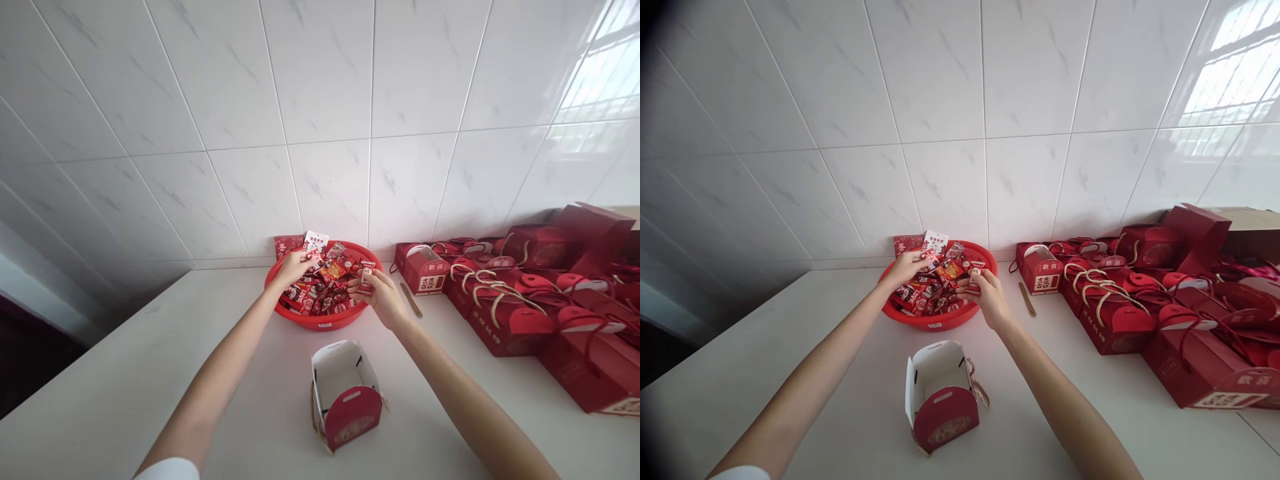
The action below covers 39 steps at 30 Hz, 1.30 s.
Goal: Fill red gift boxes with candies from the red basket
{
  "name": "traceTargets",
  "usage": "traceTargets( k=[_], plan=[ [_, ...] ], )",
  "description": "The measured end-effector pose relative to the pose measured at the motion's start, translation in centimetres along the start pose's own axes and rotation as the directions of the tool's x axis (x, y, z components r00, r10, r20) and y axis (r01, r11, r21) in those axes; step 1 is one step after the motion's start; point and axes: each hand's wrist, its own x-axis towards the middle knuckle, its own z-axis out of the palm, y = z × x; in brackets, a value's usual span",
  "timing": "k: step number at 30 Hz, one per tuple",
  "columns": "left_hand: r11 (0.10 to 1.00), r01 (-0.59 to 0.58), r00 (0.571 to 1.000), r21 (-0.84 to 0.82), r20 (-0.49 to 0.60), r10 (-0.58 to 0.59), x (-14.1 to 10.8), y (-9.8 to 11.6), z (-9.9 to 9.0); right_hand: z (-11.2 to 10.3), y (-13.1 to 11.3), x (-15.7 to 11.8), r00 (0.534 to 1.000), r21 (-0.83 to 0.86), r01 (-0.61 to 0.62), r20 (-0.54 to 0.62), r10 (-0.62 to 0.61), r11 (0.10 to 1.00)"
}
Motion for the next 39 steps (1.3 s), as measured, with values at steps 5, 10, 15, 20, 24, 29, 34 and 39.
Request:
traceTargets(
  k=[5, 10, 15, 20, 24, 29, 34, 39],
  plan=[
    [0.942, 0.019, 0.998, -0.335, 0.069, 0.005, -1.3, 1.4, -0.5, 0.0, 0.0, 0.3, 1.0, 0.01, -0.011, 0.025, 0.011, 1.0],
    [0.902, 0.004, 0.986, -0.432, 0.15, 0.068, -3.0, 4.3, 1.1, 0.3, -0.1, 0.2, 0.999, 0.001, -0.001, 0.037, 0.001, 1.0],
    [0.932, -0.22, 0.951, -0.287, 0.151, 0.271, -3.5, 6.2, 3.6, 0.2, -0.3, -0.2, 0.996, 0.008, -0.034, 0.088, 0.033, 0.999],
    [0.968, -0.224, 0.965, -0.117, 0.112, 0.237, -2.2, 5.3, 3.9, -0.7, -1.0, 0.4, 0.999, 0.056, 0.027, -0.028, -0.026, 0.998],
    [0.973, -0.227, 0.937, 0.03, 0.277, 0.21, -1.4, 4.7, 3.8, -1.6, -1.9, 1.1, 0.992, 0.089, 0.061, -0.118, -0.05, 0.994],
    [0.922, -0.283, 0.864, 0.264, 0.487, 0.125, -0.9, 4.6, 5.2, -2.3, -2.7, 1.4, 0.987, 0.079, 0.035, -0.157, -0.022, 0.996],
    [0.822, -0.235, 0.903, 0.518, 0.429, -0.012, 0.7, 3.7, 4.9, -2.9, -3.0, 1.4, 0.992, 0.049, 0.043, -0.118, -0.037, 0.998],
    [0.739, -0.143, 0.943, 0.658, 0.317, -0.1, 2.0, 2.3, 2.9, -2.8, -3.8, 1.1, 0.984, 0.054, 0.036, -0.175, -0.026, 0.998]
  ],
)
